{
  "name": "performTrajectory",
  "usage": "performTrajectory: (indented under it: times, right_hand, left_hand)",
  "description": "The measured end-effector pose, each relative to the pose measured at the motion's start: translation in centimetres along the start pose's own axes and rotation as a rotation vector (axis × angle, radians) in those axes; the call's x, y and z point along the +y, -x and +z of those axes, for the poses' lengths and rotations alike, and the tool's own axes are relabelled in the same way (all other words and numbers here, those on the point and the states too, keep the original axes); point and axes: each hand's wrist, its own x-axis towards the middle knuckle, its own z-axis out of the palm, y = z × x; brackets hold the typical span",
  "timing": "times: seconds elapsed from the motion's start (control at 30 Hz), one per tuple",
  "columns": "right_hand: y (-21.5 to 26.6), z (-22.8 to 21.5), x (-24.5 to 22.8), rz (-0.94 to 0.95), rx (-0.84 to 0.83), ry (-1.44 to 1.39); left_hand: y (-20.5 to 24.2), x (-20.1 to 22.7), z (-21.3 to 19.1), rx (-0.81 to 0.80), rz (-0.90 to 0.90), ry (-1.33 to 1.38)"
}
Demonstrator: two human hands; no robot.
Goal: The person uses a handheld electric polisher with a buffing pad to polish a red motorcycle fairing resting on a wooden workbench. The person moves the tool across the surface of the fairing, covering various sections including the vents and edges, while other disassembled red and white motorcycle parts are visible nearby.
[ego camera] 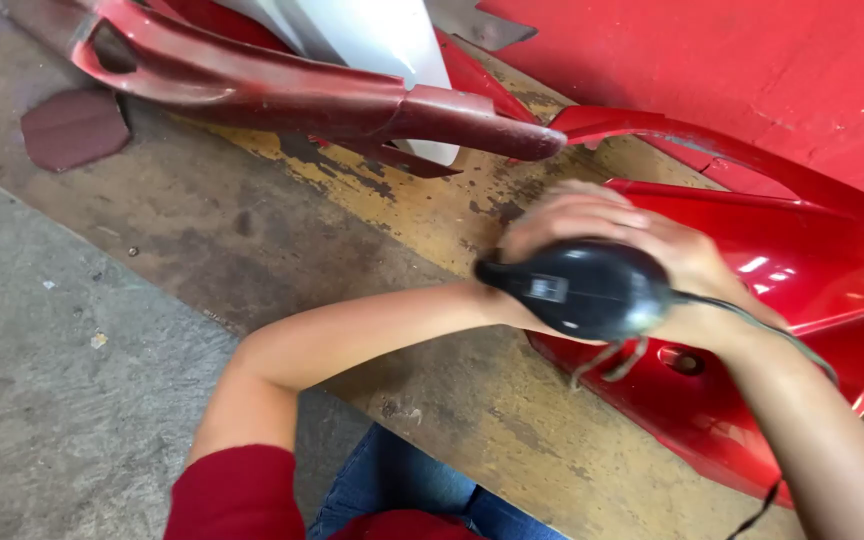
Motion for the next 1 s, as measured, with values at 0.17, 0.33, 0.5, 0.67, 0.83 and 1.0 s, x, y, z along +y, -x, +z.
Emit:
performTrajectory:
  times: [0.17, 0.33, 0.5, 0.67, 0.83, 1.0]
  right_hand:
    - [-3.4, 0.0, -1.3, -0.084, -0.095, -0.210]
    - [-0.5, -4.6, -0.9, -0.109, -0.021, -0.131]
    - [0.3, -5.6, 0.4, -0.060, 0.053, -0.082]
    - [-3.0, -3.1, 1.3, -0.186, 0.057, -0.256]
    - [-0.6, -5.5, 2.1, -0.149, 0.070, -0.224]
    - [1.5, -7.1, 4.3, -0.040, 0.121, -0.197]
  left_hand:
    - [1.1, -0.5, -0.5, 0.088, -0.040, 0.064]
    - [-1.6, 0.0, 2.4, 0.045, -0.032, 0.062]
    - [-2.9, -1.2, 3.6, -0.023, -0.024, 0.086]
    - [-0.9, -2.6, 1.4, -0.006, -0.127, 0.053]
    - [-2.7, -3.0, 4.0, -0.033, -0.117, 0.096]
    - [-5.2, -3.1, 6.4, -0.084, -0.105, 0.101]
